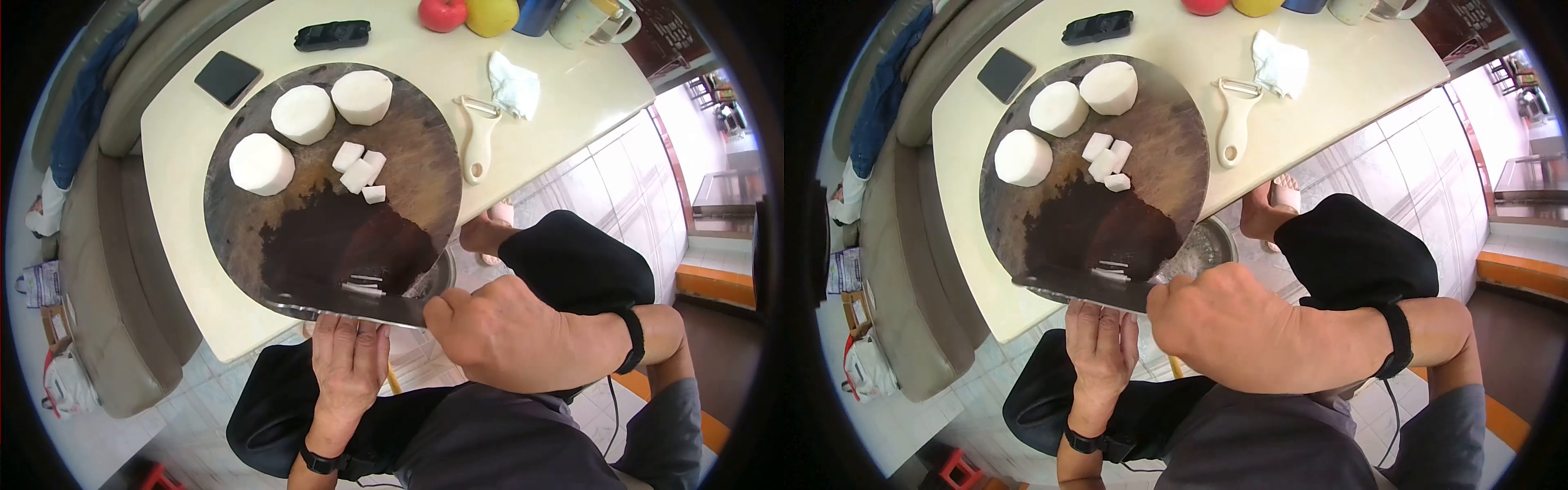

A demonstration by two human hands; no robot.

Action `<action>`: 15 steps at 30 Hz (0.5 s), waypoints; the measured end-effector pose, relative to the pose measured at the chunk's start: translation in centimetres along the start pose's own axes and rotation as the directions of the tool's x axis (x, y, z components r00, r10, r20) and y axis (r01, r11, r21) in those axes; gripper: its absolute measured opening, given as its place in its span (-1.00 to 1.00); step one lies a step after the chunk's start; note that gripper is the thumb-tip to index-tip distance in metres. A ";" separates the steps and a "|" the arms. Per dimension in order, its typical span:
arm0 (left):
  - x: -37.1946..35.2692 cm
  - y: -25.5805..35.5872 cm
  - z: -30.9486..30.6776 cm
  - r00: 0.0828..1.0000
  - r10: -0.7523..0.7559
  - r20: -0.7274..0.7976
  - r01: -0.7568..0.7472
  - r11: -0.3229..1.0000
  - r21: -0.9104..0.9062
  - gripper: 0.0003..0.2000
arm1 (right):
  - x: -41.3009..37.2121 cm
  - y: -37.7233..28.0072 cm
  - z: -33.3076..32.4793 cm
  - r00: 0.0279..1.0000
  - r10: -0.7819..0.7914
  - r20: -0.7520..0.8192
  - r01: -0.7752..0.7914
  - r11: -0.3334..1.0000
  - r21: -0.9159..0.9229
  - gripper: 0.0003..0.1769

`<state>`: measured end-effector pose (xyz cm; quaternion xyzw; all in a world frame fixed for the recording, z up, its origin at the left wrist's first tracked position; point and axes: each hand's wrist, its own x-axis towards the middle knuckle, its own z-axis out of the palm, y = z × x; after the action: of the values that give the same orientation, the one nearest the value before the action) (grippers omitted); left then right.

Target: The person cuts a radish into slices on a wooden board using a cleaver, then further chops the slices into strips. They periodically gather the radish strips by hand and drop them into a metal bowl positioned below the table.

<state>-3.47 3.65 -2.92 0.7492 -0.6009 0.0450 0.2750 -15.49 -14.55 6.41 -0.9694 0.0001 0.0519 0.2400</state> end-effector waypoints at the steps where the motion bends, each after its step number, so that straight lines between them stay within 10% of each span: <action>1: 0.0 0.0 0.0 1.000 -0.008 0.002 0.008 1.000 -0.013 -0.74 | 0.0 0.1 -0.2 1.000 -0.003 -0.001 0.003 1.000 -0.002 -0.78; 15: 0.3 0.2 0.0 1.000 -0.019 -0.012 0.019 1.000 0.004 -0.73 | -0.6 1.1 -1.3 0.992 0.000 0.122 -0.022 0.983 0.180 -0.77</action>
<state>-3.54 3.37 -2.74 0.7551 -0.5920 0.0482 0.2775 -16.01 -16.18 7.10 -0.9386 -0.0046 0.1120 0.3263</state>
